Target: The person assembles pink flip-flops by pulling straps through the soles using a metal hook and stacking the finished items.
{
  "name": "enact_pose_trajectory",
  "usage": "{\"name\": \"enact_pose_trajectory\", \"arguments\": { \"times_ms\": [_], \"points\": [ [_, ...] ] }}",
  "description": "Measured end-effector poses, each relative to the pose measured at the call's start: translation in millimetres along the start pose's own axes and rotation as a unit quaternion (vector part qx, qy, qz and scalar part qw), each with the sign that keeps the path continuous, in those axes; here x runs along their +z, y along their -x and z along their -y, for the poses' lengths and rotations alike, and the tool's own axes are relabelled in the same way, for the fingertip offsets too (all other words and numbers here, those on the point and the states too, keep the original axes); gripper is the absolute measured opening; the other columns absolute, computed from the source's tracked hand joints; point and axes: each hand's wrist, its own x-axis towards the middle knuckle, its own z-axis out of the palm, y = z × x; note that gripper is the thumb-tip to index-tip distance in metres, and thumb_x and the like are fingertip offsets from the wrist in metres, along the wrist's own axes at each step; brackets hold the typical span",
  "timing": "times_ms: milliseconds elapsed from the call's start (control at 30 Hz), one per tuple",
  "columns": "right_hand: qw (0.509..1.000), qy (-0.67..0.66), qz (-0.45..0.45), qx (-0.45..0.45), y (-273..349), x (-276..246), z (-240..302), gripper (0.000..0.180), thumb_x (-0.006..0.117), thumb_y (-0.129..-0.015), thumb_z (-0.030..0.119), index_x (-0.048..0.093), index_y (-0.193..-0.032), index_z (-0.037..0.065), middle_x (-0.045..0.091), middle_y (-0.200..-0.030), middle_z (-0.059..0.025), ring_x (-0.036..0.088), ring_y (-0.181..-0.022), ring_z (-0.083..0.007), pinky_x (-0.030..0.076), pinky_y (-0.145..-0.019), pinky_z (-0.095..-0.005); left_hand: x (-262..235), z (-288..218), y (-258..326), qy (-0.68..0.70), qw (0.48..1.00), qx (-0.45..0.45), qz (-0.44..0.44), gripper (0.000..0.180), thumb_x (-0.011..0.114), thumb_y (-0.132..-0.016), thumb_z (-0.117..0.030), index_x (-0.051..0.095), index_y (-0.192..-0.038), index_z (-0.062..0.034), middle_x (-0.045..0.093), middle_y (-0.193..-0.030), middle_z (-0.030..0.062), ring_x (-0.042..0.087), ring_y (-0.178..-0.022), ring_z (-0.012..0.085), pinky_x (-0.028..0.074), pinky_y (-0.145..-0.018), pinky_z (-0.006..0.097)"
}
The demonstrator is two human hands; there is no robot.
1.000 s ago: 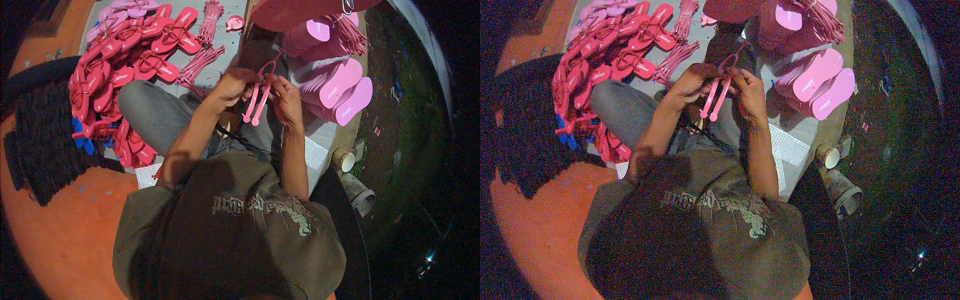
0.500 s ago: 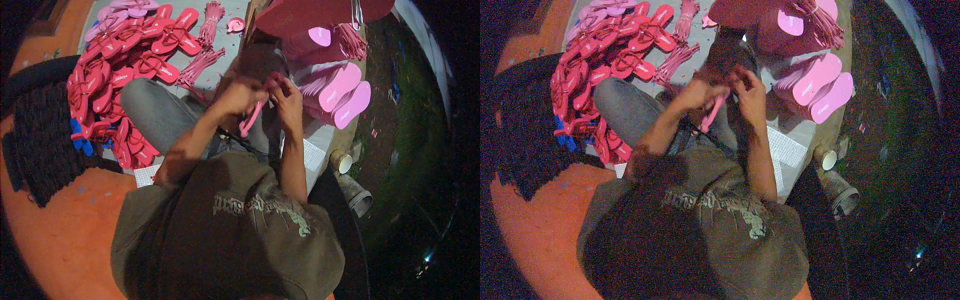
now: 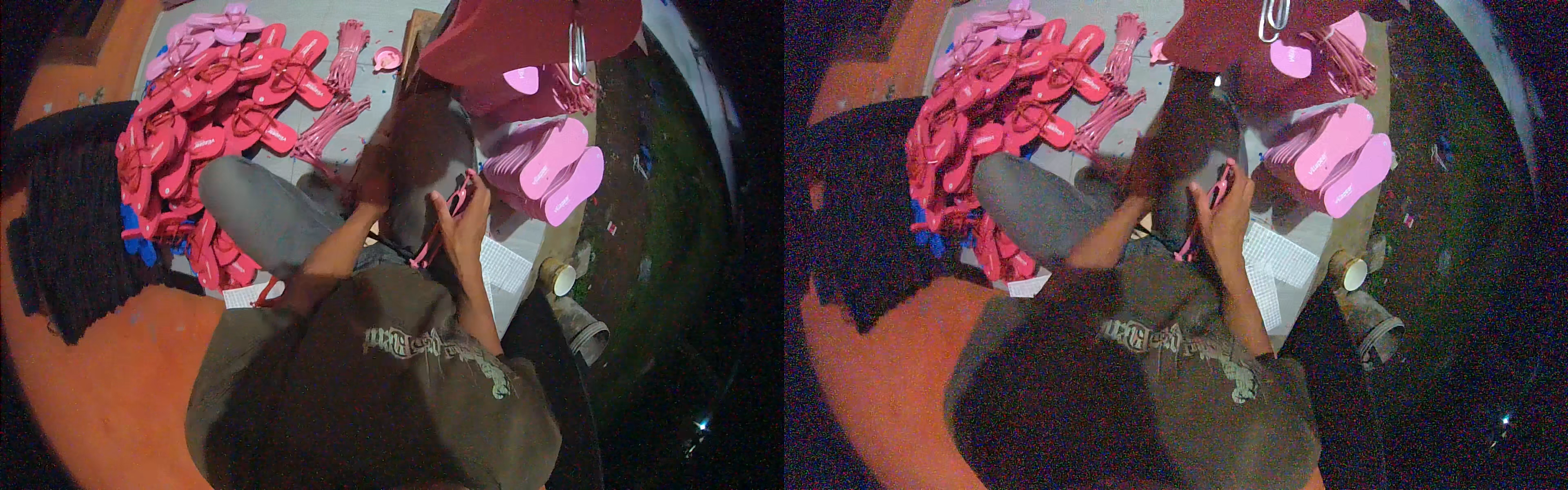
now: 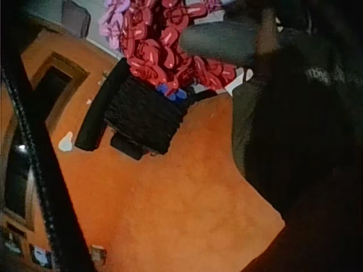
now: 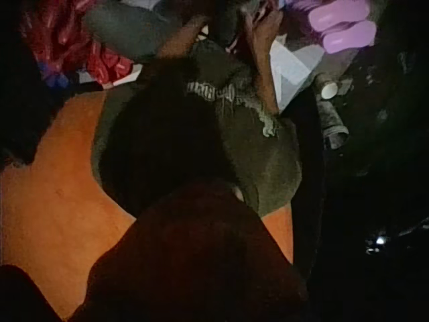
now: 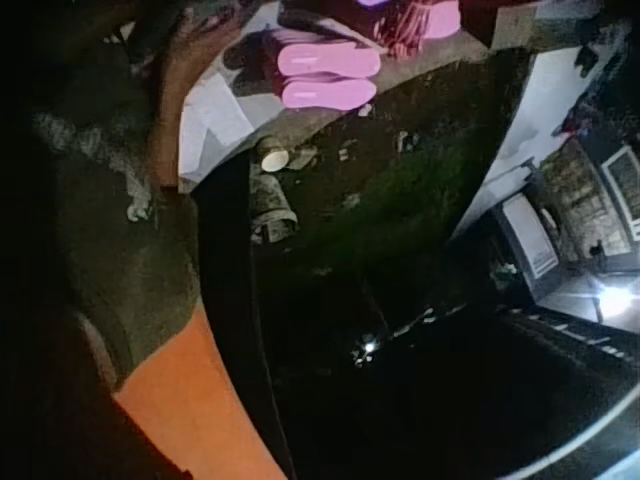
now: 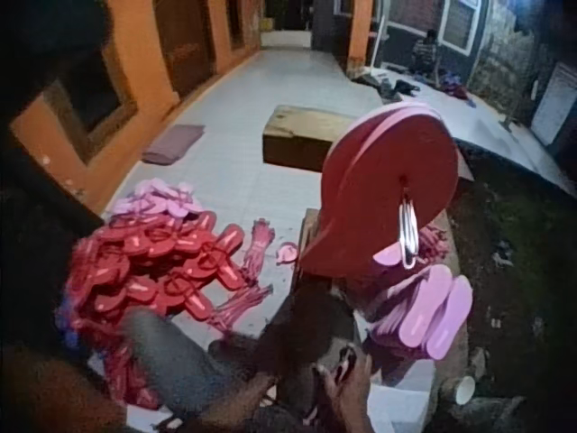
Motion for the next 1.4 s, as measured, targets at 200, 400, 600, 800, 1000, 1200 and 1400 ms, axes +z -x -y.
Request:
{"name": "enact_pose_trajectory", "arguments": {
  "times_ms": [200,400,600,800,1000,1200,1400],
  "points": [
    [0.985,-0.026,0.118,0.123,1,-14,-2,0.044,0.067,-0.07,0.024,0.048,-0.102,0.0,0.049,-0.088,-0.0147,0.049,-0.08,-0.0292,0.04,-0.071,-0.0341,-122,13,-26,0.314,0.928,-0.126,0.158,0.035,0.046,-0.079,-0.018,0.047,-0.109,-0.0004,0.053,-0.098,0.0201,0.048,-0.096,0.0373,0.039,-0.079,0.039],
    [0.99,-0.059,-0.121,0.037,-15,-19,18,0.035,0.065,-0.073,0.023,0.054,-0.099,0.003,0.054,-0.083,-0.0117,0.053,-0.07,-0.0223,0.043,-0.067,-0.0318,-208,26,-24,0.607,0.722,-0.228,0.24,0.022,0.054,-0.082,-0.019,0.055,-0.077,0.0031,0.059,-0.064,0.0081,0.059,-0.055,0.0106,0.047,-0.048,0.024],
    [0.943,-0.237,0.202,0.116,-29,-5,50,0.026,0.065,-0.072,0.024,0.063,-0.09,0.005,0.061,-0.076,-0.0099,0.056,-0.066,-0.0174,0.043,-0.06,-0.0265,-261,-2,-31,0.591,0.758,-0.09,0.261,0.019,0.056,-0.079,-0.016,0.055,-0.081,0.0025,0.058,-0.061,0.0097,0.059,-0.054,0.0147,0.045,-0.051,0.028],
    [0.97,-0.146,0.194,-0.009,-40,-15,61,0.024,0.064,-0.073,0.025,0.065,-0.084,0.004,0.062,-0.076,-0.0111,0.058,-0.069,-0.018,0.042,-0.067,-0.027,-276,11,-39,0.51,0.8,-0.04,0.316,0.017,0.054,-0.08,-0.013,0.056,-0.088,0.0021,0.056,-0.064,0.0042,0.054,-0.055,0.0092,0.044,-0.05,0.023],
    [0.925,-0.297,0.218,0.098,-41,-20,43,0.025,0.059,-0.08,0.022,0.062,-0.088,-0.001,0.058,-0.071,-0.0021,0.048,-0.063,-0.0062,0.037,-0.055,-0.0194,-265,26,-28,0.673,0.667,-0.079,0.31,0.021,0.052,-0.083,-0.021,0.056,-0.085,0.0001,0.054,-0.059,0.0013,0.05,-0.05,0.0058,0.04,-0.046,0.019],
    [0.824,-0.435,0.325,0.162,-37,-7,34,0.03,0.055,-0.082,0.026,0.061,-0.092,-0.002,0.061,-0.079,-0.0053,0.054,-0.071,-0.0101,0.041,-0.067,-0.0229,-247,13,-24,0.837,0.448,-0.137,0.282,0.028,0.049,-0.086,-0.022,0.052,-0.099,0.0022,0.056,-0.072,0.0038,0.049,-0.049,0.0055,0.038,-0.042,0.017],
    [0.761,-0.535,0.323,0.173,-27,2,29,0.035,0.055,-0.082,0.025,0.057,-0.099,-0.005,0.061,-0.091,-0.01,0.056,-0.084,-0.0149,0.043,-0.077,-0.0251,-250,9,-22,0.85,0.435,-0.139,0.262,0.035,0.05,-0.084,-0.023,0.051,-0.104,0.0056,0.056,-0.072,0.0046,0.044,-0.045,0.0046,0.034,-0.039,0.015]
  ]
}}
